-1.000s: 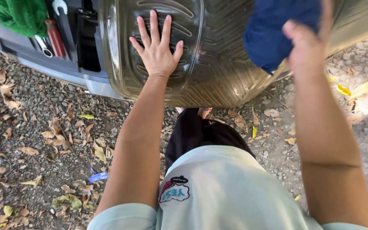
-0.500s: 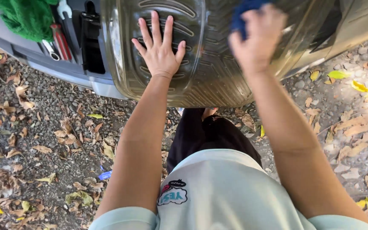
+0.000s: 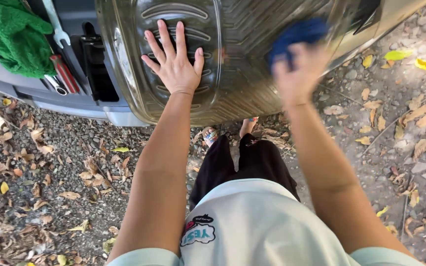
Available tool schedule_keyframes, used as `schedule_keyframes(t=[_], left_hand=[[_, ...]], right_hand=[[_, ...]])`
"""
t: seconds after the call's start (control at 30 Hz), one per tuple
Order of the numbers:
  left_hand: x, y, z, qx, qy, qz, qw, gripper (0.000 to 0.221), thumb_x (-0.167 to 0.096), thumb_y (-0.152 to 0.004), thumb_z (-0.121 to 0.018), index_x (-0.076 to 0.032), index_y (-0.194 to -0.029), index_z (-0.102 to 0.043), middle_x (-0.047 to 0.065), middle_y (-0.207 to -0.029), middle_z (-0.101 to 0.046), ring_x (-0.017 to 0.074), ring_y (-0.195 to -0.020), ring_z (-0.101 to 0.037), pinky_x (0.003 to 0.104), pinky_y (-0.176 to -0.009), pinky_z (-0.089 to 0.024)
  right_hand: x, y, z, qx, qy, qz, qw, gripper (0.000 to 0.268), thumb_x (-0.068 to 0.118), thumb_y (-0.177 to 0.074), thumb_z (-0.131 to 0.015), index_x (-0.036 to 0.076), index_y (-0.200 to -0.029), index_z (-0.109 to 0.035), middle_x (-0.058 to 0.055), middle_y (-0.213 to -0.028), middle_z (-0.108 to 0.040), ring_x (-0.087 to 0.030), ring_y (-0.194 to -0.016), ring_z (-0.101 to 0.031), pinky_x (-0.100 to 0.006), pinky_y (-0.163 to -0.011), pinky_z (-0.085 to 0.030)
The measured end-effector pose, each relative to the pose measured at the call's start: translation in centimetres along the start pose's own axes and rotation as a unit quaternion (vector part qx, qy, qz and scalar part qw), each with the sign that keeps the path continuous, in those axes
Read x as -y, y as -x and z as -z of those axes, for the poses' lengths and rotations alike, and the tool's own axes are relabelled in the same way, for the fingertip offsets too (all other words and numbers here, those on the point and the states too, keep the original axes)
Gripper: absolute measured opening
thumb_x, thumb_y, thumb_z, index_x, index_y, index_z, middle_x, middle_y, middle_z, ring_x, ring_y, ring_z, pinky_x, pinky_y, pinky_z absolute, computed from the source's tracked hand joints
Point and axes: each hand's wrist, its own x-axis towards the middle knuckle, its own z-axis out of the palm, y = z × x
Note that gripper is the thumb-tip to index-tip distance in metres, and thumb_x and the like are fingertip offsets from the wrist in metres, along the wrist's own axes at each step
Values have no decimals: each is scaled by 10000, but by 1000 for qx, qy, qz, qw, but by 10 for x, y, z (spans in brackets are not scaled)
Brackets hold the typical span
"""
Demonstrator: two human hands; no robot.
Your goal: Cleaning a large plastic car component, likely a headlight cover, using a blue microfiber cloth.
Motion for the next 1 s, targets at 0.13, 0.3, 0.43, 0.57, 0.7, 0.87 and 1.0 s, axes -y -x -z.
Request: schedule_keyframes(t=[0.13,0.3,0.43,0.57,0.7,0.87,1.0], left_hand=[[5,-4,-4,-22,-46,-5,999,759,-793,-1161,-459,-402,-1722,-130,31,-1754,28,395,-1623,18,721,-1264,-267],[4,-1,-9,-43,-30,-11,999,716,-784,-1179,-413,-415,-1724,-131,7,-1772,15,365,-1653,31,711,-1317,-225],[6,0,-16,-56,-12,-10,998,715,-763,-1140,-358,-397,-1719,-157,13,-1777,-5,375,-1657,22,734,-1300,-244],[7,1,-12,-32,-19,-11,999,768,-736,-1124,-512,-386,-1717,-171,23,-1766,-8,384,-1633,35,745,-1261,-250],[9,-2,-32,-71,-63,-5,995,740,-816,-1107,-196,-414,-1724,-122,8,-1784,11,373,-1673,3,732,-1306,-305],[13,-3,-39,-109,10,-20,994,691,-739,-1151,-175,-392,-1739,-65,-7,-1810,82,342,-1706,98,742,-1341,-234],[12,-5,-40,-128,14,-19,991,672,-718,-1165,-220,-376,-1737,-128,-5,-1805,78,346,-1711,81,749,-1350,-249]], right_hand=[[83,43,-38,133,-4,197,971,235,304,-839,-753,158,-1017,-702,-121,-1083,-574,-336,-1019,-536,-470,-817,-446],[4,45,-9,248,98,43,963,288,311,-858,-726,206,-1125,-751,-95,-1177,-615,-360,-1158,-551,-539,-952,-412],[-9,71,-7,-53,-32,-50,997,225,117,-817,-749,63,-1010,-646,-166,-1054,-530,-348,-975,-503,-466,-811,-420],[79,116,-50,53,-13,20,998,216,200,-742,-722,171,-940,-642,-85,-889,-570,-346,-973,-539,-509,-785,-376],[62,138,-52,79,-28,157,984,310,393,-898,-701,190,-1126,-646,-158,-1151,-530,-378,-1017,-559,-502,-761,-460],[-11,167,-38,-77,-57,-208,973,250,160,-853,-638,50,-1078,-620,-112,-1102,-506,-304,-1010,-460,-459,-856,-418],[80,179,-65,-105,-135,-282,944,137,124,-883,-552,118,-1017,-526,-43,-1030,-499,-219,-1002,-459,-343,-900,-362]])
